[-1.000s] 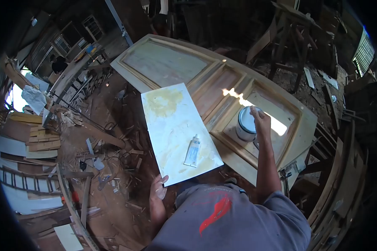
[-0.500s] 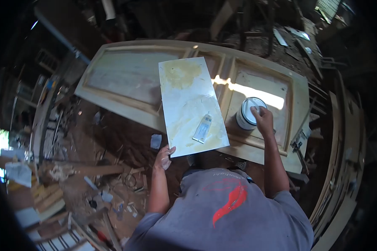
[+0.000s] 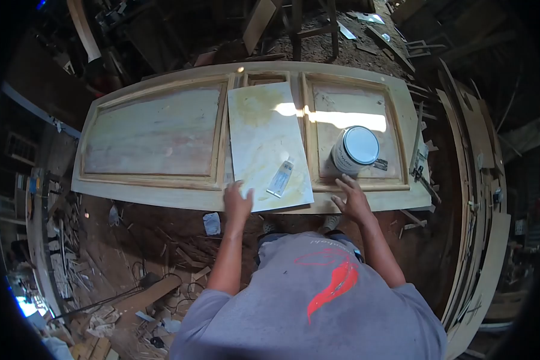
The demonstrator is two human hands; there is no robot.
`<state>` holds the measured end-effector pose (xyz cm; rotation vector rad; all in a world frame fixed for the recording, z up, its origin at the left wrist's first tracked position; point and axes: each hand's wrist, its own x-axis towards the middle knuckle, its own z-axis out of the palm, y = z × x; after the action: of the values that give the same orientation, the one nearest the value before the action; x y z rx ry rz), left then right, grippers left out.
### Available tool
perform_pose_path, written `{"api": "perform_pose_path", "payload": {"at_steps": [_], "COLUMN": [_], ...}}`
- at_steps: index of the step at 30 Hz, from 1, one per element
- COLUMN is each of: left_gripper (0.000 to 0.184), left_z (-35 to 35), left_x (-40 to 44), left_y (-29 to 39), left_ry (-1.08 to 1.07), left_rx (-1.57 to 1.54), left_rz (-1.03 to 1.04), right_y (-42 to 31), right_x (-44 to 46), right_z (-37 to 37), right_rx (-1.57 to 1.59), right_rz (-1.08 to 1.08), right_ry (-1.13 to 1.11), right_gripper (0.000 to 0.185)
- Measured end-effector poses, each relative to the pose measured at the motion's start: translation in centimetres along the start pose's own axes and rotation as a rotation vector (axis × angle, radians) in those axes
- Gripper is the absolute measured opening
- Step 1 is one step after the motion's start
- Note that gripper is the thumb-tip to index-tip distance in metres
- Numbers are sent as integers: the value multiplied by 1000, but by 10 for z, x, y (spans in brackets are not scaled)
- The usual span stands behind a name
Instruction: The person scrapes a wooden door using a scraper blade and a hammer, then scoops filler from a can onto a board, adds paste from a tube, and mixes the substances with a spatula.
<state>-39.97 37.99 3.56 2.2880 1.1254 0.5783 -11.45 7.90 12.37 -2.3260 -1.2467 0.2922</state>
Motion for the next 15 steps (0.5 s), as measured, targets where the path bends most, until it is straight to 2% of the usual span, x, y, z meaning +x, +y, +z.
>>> {"api": "perform_pose_path", "payload": {"at_steps": [3, 4, 6, 9, 10, 13, 14, 15], "left_gripper": [62, 63, 66, 68, 65, 58, 55, 55], "left_z": [33, 43, 64, 80, 78, 80, 100, 106], "left_x": [9, 12, 15, 18, 15, 11, 3, 0], "left_y": [54, 65, 88, 96, 101, 110, 103, 114], "left_ry": [-145, -147, -144, -262, -190, -514, -470, -467], "left_rx": [-20, 34, 142, 185, 237, -368, -514, -504], "left_rz": [83, 87, 106, 25, 104, -320, -302, -326], "right_y": [3, 5, 6, 17, 18, 27, 30, 34], "right_x": [-6, -4, -2, 5, 8, 11, 10, 9], "right_z": [-1, 0, -11, -22, -26, -24, -22, -22], "right_rx": [99, 68, 144, 216, 234, 296, 326, 356], "right_rz": [68, 58, 122, 136, 136, 119, 130, 140], "right_ry": [-162, -118, -143, -136, -140, -192, -238, -282], "right_gripper": [49, 42, 41, 40, 40, 42, 43, 44]}}
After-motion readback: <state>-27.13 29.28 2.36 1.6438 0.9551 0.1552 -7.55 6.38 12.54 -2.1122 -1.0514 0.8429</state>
